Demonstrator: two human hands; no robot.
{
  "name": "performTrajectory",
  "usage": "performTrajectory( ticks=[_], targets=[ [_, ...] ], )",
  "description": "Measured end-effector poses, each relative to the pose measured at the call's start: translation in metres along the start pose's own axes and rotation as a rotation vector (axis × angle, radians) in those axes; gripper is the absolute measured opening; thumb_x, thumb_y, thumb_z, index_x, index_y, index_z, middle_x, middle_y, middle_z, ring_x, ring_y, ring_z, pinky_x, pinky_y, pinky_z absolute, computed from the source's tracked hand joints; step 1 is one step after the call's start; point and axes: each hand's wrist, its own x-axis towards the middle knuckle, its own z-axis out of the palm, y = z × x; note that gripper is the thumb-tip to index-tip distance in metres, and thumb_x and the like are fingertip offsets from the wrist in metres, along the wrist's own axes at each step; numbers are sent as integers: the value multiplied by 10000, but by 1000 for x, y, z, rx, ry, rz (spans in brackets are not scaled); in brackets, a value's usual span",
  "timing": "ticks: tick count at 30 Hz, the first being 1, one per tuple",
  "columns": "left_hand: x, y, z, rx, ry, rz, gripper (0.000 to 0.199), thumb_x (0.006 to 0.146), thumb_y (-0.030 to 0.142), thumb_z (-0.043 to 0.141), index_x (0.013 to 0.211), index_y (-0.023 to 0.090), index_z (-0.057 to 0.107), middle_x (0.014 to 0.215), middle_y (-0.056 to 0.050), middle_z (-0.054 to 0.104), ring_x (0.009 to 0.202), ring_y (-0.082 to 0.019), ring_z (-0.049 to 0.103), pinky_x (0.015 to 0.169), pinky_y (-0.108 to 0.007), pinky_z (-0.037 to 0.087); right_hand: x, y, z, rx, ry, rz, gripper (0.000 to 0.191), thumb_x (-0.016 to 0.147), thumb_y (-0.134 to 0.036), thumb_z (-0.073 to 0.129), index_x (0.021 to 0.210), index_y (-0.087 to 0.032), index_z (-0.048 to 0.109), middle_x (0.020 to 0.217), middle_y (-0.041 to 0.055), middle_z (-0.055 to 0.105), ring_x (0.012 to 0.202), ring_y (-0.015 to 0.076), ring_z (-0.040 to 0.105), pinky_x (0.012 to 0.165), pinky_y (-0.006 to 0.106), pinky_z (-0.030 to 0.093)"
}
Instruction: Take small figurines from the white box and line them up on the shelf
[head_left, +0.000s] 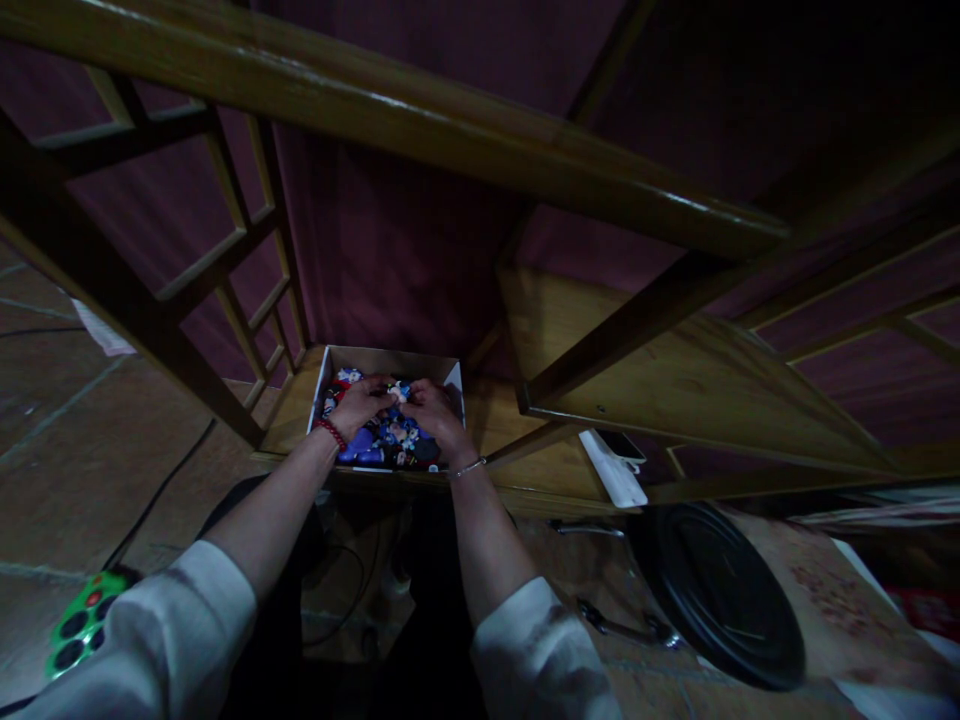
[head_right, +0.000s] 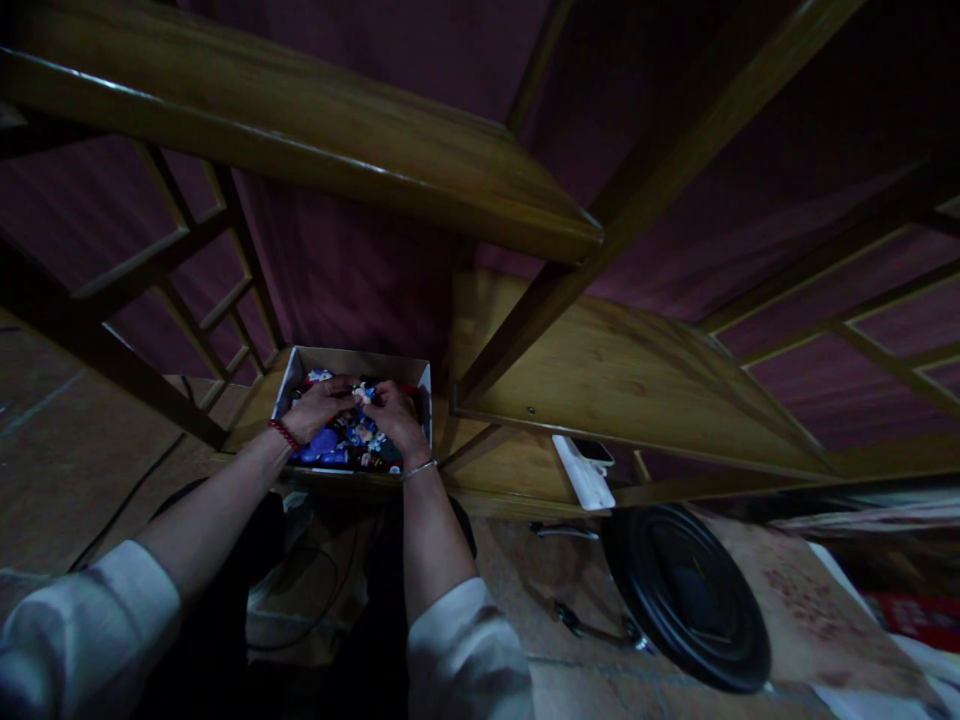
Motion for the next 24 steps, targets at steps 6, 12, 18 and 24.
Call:
performTrajectory(
  ticks=[6,12,18,24],
  targets=[
    [-7,8,7,122,-42,9,319,654,161,557,972,138,541,671,10,589,560,-78,518,462,-166,387,-4,-3,-6,-78,25,24,225,633,-236,597,842,-195,524,742,-31,597,695,106,559,638,221,437],
    [-6,10,8,232,-5,44,301,679,160,526,977,129,542,748,-22,637,646,-113,570,550,-206,430,-9,-5,-14,-134,95,104,170,660,-129,550,816,-196,558,789,-8,617,730,104,575,696,233,457],
    [0,1,3,339,13,4,330,712,188,506,1036,128,526,794,-49,644,565,-111,551,450,-200,405,-7,11,-14,-231,123,144,187,648,-110,533,793,-210,593,777,-9,633,744,130,590,695,261,465],
    [3,-4,0,385,47,8,332,731,212,501,1051,130,528,807,-48,638,484,-86,520,448,-204,417,-5,16,-17,-288,52,92,201,626,-100,509,734,-225,623,760,-17,648,742,142,595,695,256,453]
  ],
)
